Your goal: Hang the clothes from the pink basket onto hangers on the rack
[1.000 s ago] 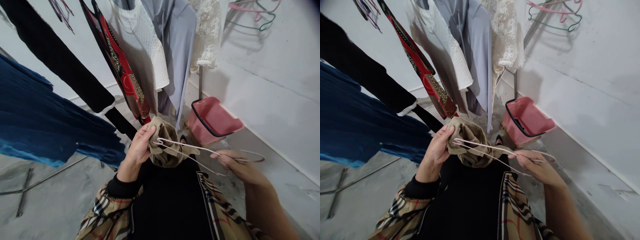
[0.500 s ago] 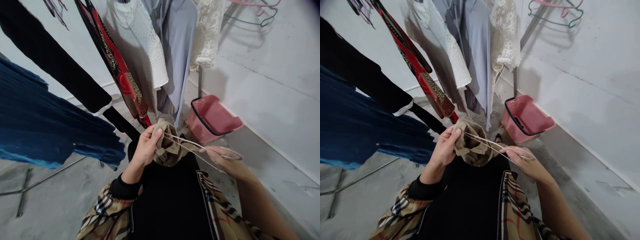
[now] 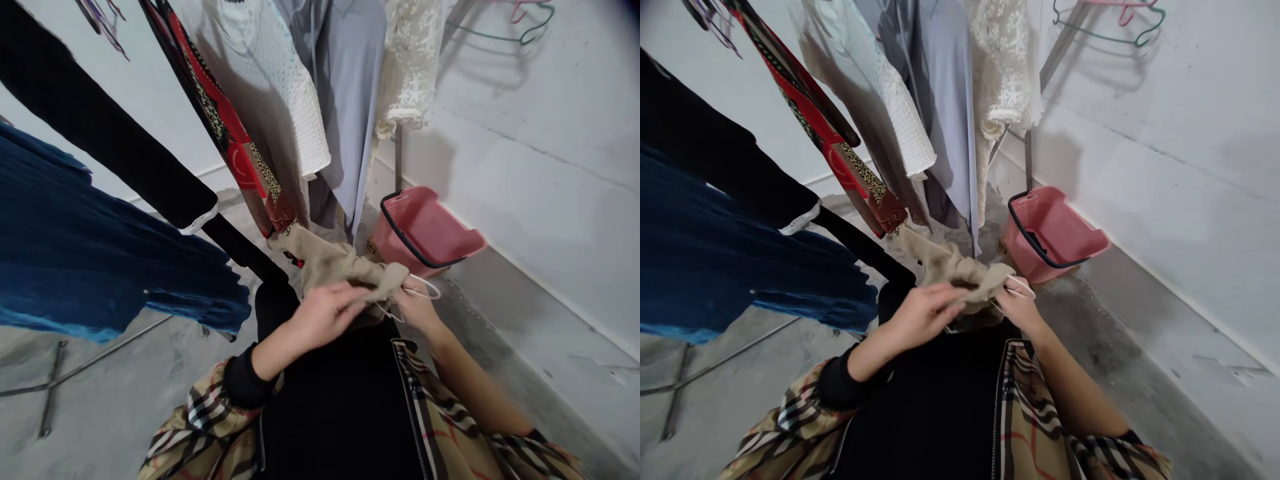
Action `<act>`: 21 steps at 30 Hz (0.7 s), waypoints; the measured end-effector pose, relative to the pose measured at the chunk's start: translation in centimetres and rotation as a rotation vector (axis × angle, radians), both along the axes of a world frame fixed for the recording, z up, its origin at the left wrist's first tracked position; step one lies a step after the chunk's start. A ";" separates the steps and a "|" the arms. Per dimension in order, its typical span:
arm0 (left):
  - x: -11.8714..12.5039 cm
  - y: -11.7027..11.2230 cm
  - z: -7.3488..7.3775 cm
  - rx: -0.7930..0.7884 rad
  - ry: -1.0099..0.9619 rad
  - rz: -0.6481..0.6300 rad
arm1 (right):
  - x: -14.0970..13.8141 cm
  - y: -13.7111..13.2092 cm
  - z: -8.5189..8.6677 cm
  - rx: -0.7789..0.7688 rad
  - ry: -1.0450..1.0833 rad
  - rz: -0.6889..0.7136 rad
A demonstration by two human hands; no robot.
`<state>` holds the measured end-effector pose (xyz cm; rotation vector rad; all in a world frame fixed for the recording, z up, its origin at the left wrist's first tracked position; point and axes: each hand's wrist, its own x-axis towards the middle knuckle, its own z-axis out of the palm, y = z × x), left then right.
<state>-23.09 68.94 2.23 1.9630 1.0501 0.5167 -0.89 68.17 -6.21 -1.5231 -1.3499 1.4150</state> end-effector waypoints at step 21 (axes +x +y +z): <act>-5.2 2.6 1.8 0.699 0.535 0.377 | 1.9 -1.4 -1.4 0.386 -0.354 -0.249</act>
